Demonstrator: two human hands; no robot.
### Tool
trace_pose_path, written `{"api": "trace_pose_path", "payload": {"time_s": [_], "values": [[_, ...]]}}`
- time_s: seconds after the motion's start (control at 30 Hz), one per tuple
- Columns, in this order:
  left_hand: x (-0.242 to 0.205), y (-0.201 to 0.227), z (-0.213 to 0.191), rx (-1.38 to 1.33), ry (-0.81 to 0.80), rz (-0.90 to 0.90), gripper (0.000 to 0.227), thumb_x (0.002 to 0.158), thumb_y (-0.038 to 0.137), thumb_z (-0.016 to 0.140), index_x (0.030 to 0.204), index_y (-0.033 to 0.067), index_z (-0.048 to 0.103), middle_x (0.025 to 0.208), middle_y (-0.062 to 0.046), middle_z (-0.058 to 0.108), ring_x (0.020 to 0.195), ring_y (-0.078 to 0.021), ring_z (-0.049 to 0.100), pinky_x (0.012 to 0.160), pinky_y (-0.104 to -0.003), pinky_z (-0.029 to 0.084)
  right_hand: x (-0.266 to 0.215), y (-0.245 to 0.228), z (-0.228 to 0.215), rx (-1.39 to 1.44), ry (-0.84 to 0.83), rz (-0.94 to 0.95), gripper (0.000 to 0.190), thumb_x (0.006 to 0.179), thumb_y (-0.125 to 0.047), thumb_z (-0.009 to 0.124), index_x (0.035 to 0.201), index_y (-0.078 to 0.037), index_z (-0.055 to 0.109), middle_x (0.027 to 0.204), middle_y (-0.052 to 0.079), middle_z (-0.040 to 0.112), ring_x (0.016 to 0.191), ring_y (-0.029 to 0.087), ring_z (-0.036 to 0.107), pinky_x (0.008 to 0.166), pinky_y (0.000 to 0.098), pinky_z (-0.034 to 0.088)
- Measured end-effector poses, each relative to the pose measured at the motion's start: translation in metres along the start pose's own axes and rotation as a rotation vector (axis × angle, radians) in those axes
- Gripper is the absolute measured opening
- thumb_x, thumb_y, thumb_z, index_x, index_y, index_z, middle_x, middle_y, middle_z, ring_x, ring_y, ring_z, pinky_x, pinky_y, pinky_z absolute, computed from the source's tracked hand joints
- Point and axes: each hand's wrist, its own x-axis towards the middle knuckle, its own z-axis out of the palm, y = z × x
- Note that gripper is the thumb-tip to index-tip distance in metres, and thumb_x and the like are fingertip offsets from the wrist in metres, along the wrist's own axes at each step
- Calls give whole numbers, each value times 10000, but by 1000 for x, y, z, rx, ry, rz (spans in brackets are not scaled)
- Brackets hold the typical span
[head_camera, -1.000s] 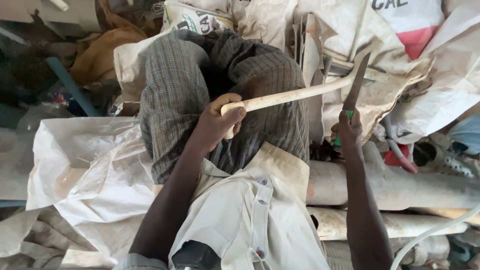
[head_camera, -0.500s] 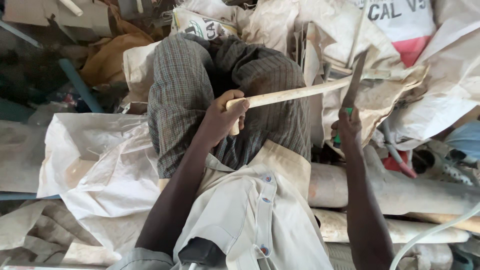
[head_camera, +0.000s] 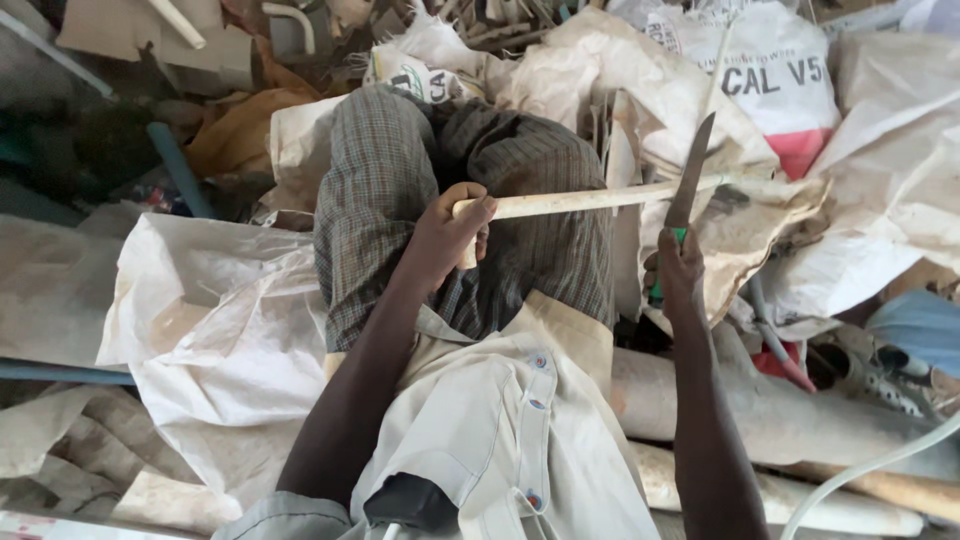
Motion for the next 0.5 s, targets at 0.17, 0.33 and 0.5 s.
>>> {"api": "trace_pose_path", "payload": {"time_s": [0.17, 0.33, 0.5], "values": [[0, -4, -8, -108, 48, 10, 212, 995, 281, 674, 1026, 76, 631, 739, -14, 583, 577, -103, 568, 512, -285, 481, -18, 6, 25, -331, -125, -164, 320, 1061, -361, 516, 1192, -70, 541, 683, 10, 626, 533, 109, 605, 436, 296, 496], [4, -1, -2, -56, 46, -35, 220, 1004, 300, 651, 1025, 82, 632, 739, -12, 583, 565, -104, 568, 510, -287, 489, -8, 18, 12, -307, -70, -170, 356, 1072, -394, 495, 1270, -99, 524, 676, 25, 602, 524, 114, 580, 430, 308, 484], [5, 3, -3, -49, 57, -26, 227, 1001, 303, 649, 1031, 79, 632, 742, -11, 586, 578, -102, 576, 515, -286, 499, 16, 39, -2, -34, 58, 5, 360, 1089, -423, 542, 1203, -81, 524, 694, 40, 572, 529, 122, 538, 437, 324, 451]]}}
